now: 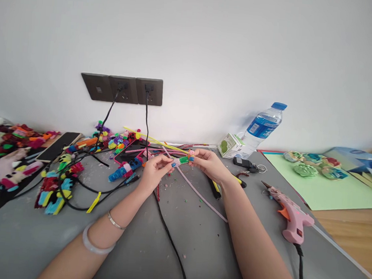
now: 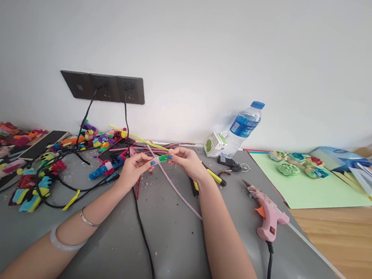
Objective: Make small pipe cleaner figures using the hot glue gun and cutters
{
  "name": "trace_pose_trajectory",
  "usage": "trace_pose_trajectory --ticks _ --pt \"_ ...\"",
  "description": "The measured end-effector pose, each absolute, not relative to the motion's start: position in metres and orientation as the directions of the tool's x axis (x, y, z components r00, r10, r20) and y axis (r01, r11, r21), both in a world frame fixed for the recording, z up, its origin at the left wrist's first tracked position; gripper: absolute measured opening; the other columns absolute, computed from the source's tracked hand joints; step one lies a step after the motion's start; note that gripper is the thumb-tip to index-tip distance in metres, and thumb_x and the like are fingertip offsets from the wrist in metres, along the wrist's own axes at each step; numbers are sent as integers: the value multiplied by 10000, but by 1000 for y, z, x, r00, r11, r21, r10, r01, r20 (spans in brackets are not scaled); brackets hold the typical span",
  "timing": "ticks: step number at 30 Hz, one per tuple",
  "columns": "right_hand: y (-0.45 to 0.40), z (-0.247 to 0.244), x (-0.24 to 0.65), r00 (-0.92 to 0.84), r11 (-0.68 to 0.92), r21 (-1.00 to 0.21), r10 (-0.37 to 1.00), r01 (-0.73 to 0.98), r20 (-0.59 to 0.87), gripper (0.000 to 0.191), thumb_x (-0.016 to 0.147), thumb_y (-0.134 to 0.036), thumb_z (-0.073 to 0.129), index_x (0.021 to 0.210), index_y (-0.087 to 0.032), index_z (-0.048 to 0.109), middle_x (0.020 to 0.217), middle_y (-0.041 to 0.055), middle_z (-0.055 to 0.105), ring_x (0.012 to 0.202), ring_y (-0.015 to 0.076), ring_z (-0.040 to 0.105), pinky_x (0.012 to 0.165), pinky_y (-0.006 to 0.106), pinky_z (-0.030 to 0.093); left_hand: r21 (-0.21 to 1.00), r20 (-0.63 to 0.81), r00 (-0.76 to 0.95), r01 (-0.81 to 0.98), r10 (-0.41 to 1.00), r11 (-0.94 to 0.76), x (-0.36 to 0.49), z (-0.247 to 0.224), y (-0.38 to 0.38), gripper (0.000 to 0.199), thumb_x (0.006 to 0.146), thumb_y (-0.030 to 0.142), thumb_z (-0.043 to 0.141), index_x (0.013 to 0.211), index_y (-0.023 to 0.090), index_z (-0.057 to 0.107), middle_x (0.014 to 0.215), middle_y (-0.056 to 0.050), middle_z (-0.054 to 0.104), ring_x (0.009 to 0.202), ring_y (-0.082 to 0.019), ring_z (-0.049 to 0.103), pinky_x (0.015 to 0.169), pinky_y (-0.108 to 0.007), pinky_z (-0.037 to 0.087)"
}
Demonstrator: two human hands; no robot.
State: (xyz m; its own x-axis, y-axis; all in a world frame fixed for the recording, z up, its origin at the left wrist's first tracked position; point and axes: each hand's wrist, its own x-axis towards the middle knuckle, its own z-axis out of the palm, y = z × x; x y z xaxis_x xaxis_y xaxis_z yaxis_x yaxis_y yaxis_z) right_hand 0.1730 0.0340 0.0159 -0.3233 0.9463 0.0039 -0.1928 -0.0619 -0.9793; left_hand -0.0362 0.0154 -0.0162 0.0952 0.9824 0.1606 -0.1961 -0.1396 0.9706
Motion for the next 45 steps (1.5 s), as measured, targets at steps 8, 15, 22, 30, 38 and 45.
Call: trace_pose_trajectory --ticks 8,15,22,30,38,45 --pt "34 16 175 -323 -75 -982 946 -175 -15 356 612 -420 906 718 -187 659 691 -14 690 677 133 635 702 288 465 977 141 89 -172 986 -124 -36 -15 15 360 617 439 869 750 155 692 747 -36 717 639 -160 689 646 -304 603" --pt "35 16 175 -322 -61 -985 947 -162 -6 370 603 -430 905 710 -188 647 682 -20 676 666 133 622 693 287 455 975 163 87 -166 983 -147 -37 -17 15 372 621 453 862 755 148 697 744 -29 719 622 -151 690 618 -283 607" --pt "35 14 175 -324 -67 -983 946 -169 -8 357 602 -423 906 705 -188 658 686 -13 688 679 134 622 696 283 441 974 170 93 -166 981 -153 -37 -18 15 348 639 434 855 766 151 698 758 -34 721 656 -162 699 643 -297 616" --pt "35 14 175 -330 -67 -985 944 -158 -11 356 616 -425 900 712 -192 649 698 -14 681 685 142 628 703 295 451 971 184 92 -169 979 -167 -36 -20 16 345 645 435 851 761 152 692 759 -31 717 638 -151 685 650 -300 615" --pt "35 14 175 -321 -81 -982 947 -172 -21 356 604 -412 909 709 -191 650 699 -15 683 686 138 629 702 290 448 972 192 97 -156 977 -175 -37 -20 17 317 655 413 844 760 156 692 751 -25 709 634 -146 679 650 -294 611" --pt "34 15 175 -322 -77 -984 947 -160 -22 375 595 -434 907 710 -195 641 708 -21 668 681 134 623 696 289 459 974 185 101 -151 977 -169 -37 -20 16 306 662 402 842 767 160 688 754 -25 711 637 -147 682 646 -287 607"
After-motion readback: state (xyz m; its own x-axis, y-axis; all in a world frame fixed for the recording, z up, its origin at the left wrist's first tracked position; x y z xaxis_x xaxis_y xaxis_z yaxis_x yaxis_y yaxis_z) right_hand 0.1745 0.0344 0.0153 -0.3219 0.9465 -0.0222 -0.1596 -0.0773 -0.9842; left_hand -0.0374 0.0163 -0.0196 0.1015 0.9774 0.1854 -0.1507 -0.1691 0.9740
